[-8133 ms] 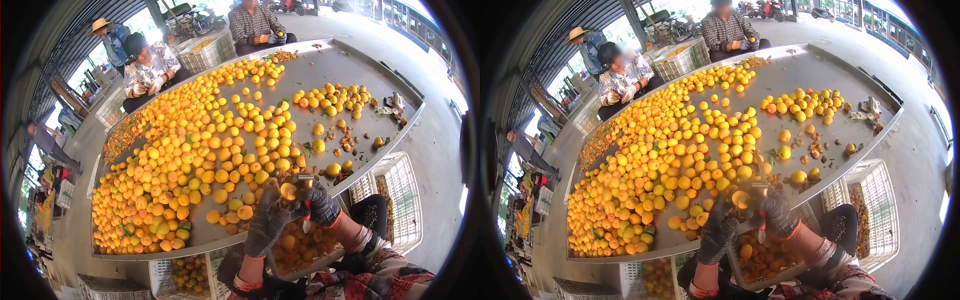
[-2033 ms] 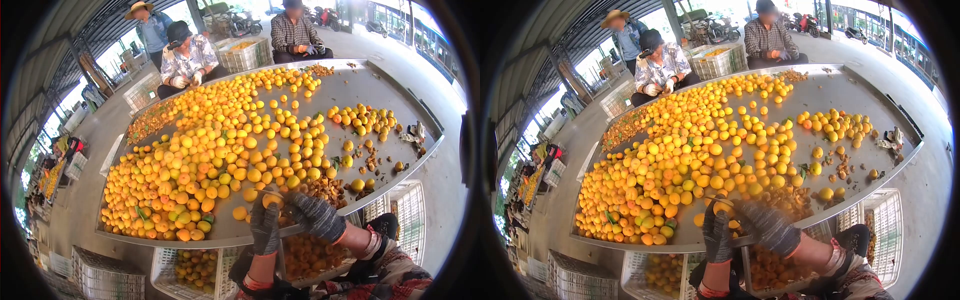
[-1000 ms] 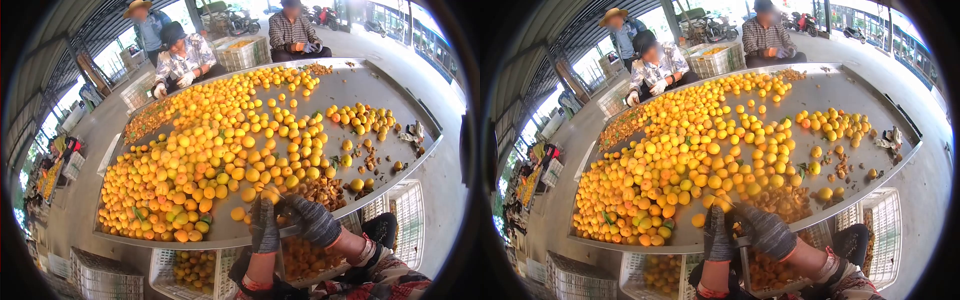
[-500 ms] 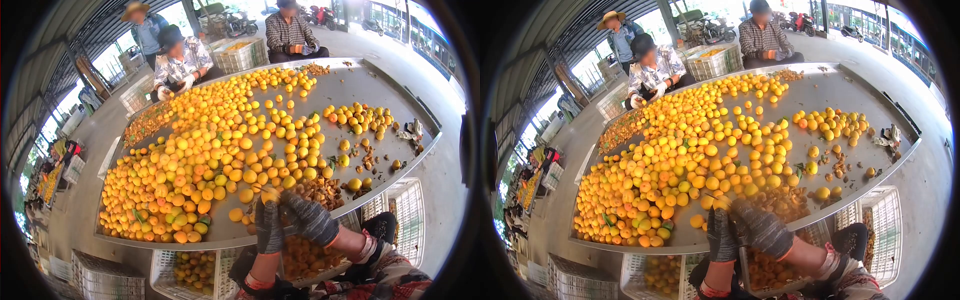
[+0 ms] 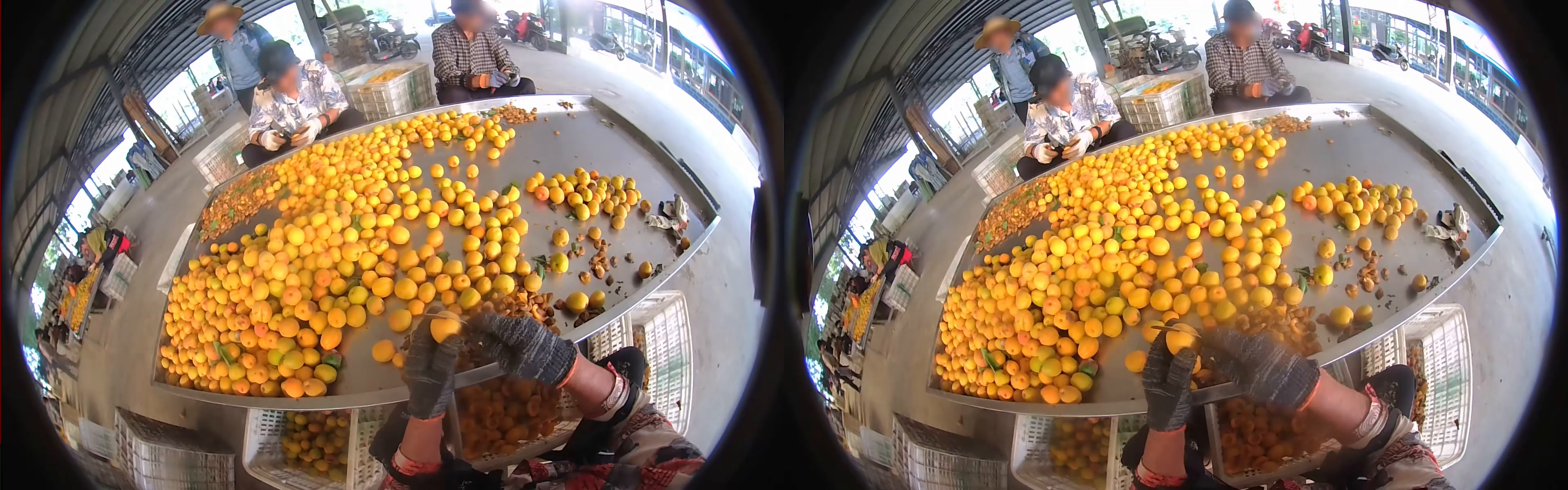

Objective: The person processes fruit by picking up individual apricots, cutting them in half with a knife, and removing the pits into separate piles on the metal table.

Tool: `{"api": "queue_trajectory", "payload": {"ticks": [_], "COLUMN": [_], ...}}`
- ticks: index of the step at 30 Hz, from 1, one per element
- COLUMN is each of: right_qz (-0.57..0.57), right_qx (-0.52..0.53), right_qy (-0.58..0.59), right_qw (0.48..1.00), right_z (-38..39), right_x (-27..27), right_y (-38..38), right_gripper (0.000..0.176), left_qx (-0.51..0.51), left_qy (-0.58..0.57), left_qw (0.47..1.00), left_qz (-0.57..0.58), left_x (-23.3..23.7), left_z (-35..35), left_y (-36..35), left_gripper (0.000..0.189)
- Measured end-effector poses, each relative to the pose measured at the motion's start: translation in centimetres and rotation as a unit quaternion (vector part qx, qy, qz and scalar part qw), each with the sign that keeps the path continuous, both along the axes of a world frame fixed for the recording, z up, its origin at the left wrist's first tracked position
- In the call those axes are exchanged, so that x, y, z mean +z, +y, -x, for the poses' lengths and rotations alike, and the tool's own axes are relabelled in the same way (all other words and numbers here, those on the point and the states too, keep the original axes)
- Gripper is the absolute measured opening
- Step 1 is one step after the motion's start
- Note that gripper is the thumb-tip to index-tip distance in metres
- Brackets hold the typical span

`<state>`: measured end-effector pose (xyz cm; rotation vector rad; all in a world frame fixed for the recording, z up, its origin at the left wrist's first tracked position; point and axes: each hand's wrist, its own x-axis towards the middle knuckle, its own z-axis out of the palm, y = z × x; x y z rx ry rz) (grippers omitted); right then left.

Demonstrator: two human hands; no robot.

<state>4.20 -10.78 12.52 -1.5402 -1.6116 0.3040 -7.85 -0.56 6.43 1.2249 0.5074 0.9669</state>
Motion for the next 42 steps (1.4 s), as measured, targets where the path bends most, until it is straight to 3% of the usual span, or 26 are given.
{"api": "queue_trajectory", "payload": {"ticks": [5,7,9,11,15,16,18,24,26,30,31,32,33,38,40,42], "right_qz": [0.01,-0.002,-0.047,-0.062,-0.065,-0.065,-0.011,0.053,0.041,0.032,0.033,0.022,0.012,0.036,0.042,0.051], "right_qx": [-0.032,-0.053,-0.129,-0.134,-0.113,-0.114,-0.122,-0.102,-0.084,-0.044,-0.043,-0.037,-0.031,-0.128,-0.153,-0.111], "right_qy": [-0.052,-0.087,0.083,0.062,0.06,0.059,0.151,0.097,0.1,0.096,0.096,0.035,-0.027,0.0,0.041,0.069], "right_qw": [0.998,0.995,0.987,0.987,0.99,0.99,0.981,0.989,0.991,0.994,0.994,0.998,0.999,0.991,0.987,0.99], "right_z": [-0.1,1.3,3.1,3.9,3.8,3.6,3.2,2.3,1.8,0.9,0.7,0.3,0.1,2.7,3.1,2.8], "right_x": [-1.6,-3.6,-5.9,-6.1,-4.8,-5.1,-5.8,-2.3,-2.5,-1.1,-1.2,-1.3,-1.5,-4.5,-4.9,-5.0], "right_y": [-0.1,0.2,0.7,1.1,1.3,1.2,1.2,0.5,0.4,-0.1,-0.2,-0.3,-0.3,-0.1,0.2,0.2], "right_gripper": [0.038,0.038,0.033,0.034,0.034,0.034,0.034,0.033,0.034,0.034,0.034,0.036,0.038,0.044,0.046,0.049], "left_qx": [0.013,0.021,0.034,0.042,0.019,0.012,0.009,-0.038,-0.023,0.001,0.008,0.015,0.015,0.024,0.036,0.043], "left_qy": [-0.01,-0.008,-0.006,-0.069,-0.047,0.002,0.052,-0.028,0.021,0.025,0.053,0.081,0.081,0.037,0.037,0.039], "left_qw": [0.998,0.999,0.999,0.986,0.992,0.996,0.997,0.98,0.995,0.999,0.997,0.986,0.986,0.997,0.997,0.997], "left_qz": [-0.06,-0.026,0.01,0.147,0.115,0.085,0.057,0.192,0.091,0.021,-0.061,-0.142,-0.142,0.069,0.061,0.051], "left_x": [-1.0,0.2,0.0,-1.2,-0.4,-0.2,0.2,-0.1,-0.4,0.1,-0.3,-0.5,-0.3,0.0,0.3,0.3], "left_z": [-0.4,-0.7,-1.3,-1.8,-1.2,-1.0,-0.9,-0.9,-0.7,-0.2,-0.1,-0.1,-0.2,-1.1,-1.3,-1.2], "left_y": [-0.2,-0.9,-1.5,-1.8,-1.1,-0.8,-0.8,-0.2,0.1,0.0,0.2,0.3,0.1,-1.2,-1.4,-1.3], "left_gripper": [0.036,0.035,0.034,0.033,0.034,0.035,0.037,0.035,0.034,0.03,0.029,0.028,0.028,0.03,0.03,0.03]}}
